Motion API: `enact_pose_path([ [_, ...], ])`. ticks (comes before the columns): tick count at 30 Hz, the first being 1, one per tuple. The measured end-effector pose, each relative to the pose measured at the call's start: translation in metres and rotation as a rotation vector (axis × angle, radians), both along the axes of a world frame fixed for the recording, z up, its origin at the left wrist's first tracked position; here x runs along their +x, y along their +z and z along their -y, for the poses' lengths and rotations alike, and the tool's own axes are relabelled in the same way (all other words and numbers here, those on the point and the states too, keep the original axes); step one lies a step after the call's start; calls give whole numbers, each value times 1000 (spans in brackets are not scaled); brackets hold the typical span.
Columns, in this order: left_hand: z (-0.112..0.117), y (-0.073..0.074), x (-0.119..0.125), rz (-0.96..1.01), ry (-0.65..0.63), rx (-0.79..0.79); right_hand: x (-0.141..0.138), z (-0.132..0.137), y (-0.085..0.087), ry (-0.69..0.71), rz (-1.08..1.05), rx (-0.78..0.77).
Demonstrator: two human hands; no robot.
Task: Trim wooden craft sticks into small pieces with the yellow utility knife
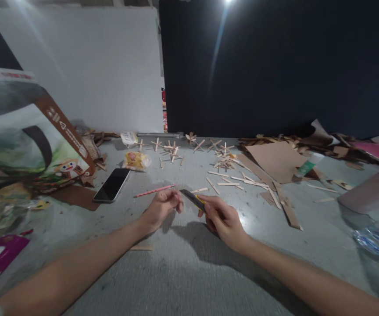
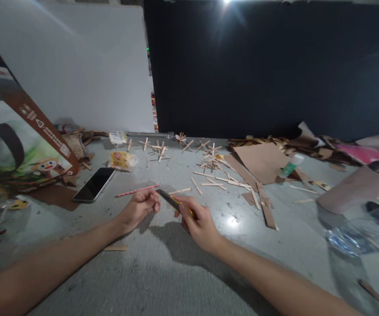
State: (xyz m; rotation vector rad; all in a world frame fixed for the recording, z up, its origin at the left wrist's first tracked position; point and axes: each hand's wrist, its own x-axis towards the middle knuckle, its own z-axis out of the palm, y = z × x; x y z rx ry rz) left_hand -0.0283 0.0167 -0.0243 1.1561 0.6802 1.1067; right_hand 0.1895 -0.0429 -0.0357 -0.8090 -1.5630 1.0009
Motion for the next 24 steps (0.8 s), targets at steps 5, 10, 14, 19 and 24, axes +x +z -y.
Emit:
enact_pose_path([
  [5,0,2,5,88,117,-115,0,-1,3,-31,-52,-27],
  [10,15,7,10,-230,113,49,-2,-3,5,-72,63,-85],
  [14,22,10,10,-304,181,57,-2,-4,6,-100,185,-86],
  [19,21,8,10,-328,217,90,0,-2,7,-121,347,56],
  [24,22,7,10,-323,205,97,0,-1,5,-107,404,125],
])
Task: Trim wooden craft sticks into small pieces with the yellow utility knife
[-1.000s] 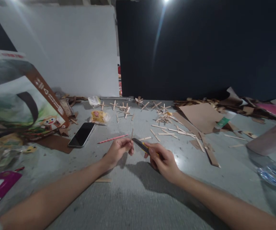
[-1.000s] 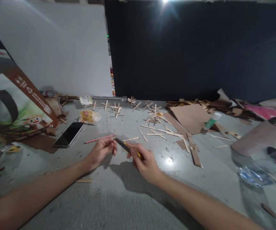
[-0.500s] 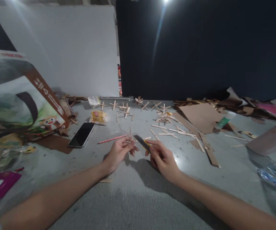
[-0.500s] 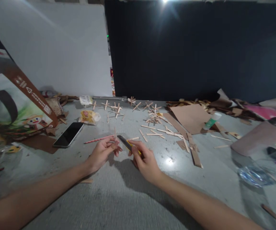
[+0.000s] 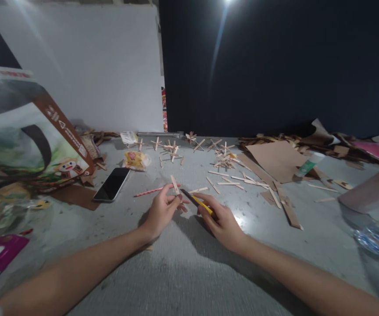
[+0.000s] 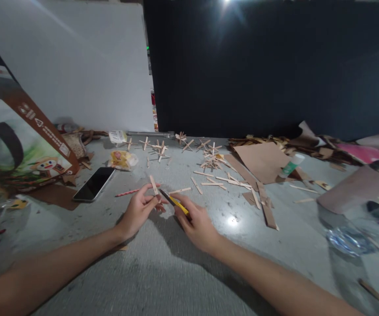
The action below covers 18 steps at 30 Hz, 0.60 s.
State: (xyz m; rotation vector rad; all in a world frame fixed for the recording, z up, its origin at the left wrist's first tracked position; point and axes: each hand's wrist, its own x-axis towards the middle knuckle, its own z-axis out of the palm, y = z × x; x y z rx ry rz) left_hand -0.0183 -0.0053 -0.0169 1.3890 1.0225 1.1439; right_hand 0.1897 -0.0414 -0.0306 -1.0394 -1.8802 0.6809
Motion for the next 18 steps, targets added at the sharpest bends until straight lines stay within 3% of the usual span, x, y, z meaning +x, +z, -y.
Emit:
enact_pose_path([
  [18,2,-1,1,-55,-2,39,1,-1,-1,32,0,48],
])
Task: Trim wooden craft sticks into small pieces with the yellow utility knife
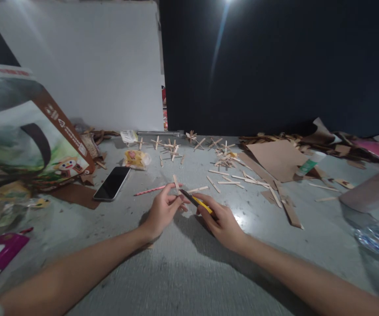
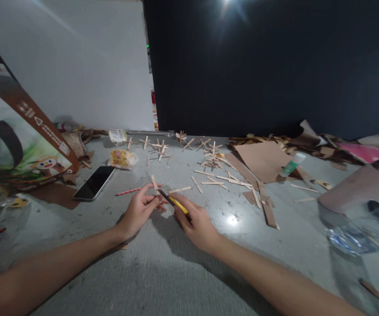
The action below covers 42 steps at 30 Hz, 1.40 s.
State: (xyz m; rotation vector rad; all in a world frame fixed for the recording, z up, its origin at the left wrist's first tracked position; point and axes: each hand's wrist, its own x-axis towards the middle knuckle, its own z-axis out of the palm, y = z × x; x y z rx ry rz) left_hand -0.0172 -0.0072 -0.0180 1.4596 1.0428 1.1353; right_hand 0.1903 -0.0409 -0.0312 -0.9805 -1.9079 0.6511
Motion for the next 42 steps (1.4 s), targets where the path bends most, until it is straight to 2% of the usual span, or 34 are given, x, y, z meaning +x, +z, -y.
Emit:
enact_pose_path([
  [18,1,-6,-3,-146,31,128,-2,2,-4,-13,53,123],
  [26,3,-6,-3,-217,95,179,-5,7,-5,-8,30,100],
  [35,4,-5,-3,-242,104,209,-9,10,-2,-2,-50,12],
  [42,4,-6,-4,-289,106,230,-11,12,-4,23,-187,-211],
])
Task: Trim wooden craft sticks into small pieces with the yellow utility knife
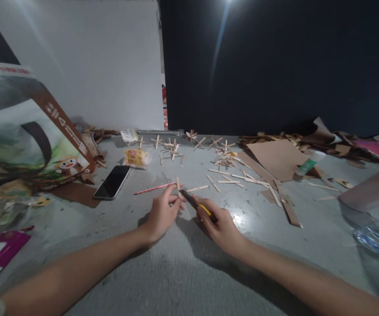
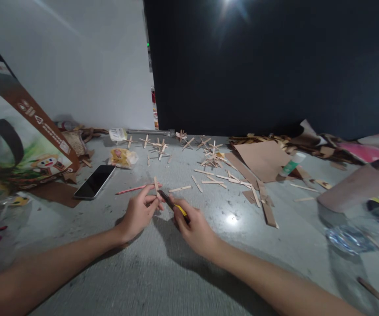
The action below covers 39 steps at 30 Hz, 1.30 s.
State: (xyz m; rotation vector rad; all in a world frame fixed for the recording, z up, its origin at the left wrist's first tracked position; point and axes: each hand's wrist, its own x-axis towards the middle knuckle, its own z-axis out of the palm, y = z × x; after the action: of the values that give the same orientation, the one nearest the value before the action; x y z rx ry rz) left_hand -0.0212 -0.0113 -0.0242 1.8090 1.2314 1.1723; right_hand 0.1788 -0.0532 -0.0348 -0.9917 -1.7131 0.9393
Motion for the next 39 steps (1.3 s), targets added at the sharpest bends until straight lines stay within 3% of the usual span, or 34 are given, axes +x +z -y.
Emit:
enact_pose_path([
  [9,1,1,0,11,-13,-10,-8,6,0,73,-201,-208],
  [26,-2,-1,1,96,-21,-80,-11,7,6,146,-368,-461],
  [34,-1,1,2,170,-41,-107,-9,4,3,168,-391,-431],
  [39,0,3,4,169,-38,-111,-9,4,6,97,-410,-324],
])
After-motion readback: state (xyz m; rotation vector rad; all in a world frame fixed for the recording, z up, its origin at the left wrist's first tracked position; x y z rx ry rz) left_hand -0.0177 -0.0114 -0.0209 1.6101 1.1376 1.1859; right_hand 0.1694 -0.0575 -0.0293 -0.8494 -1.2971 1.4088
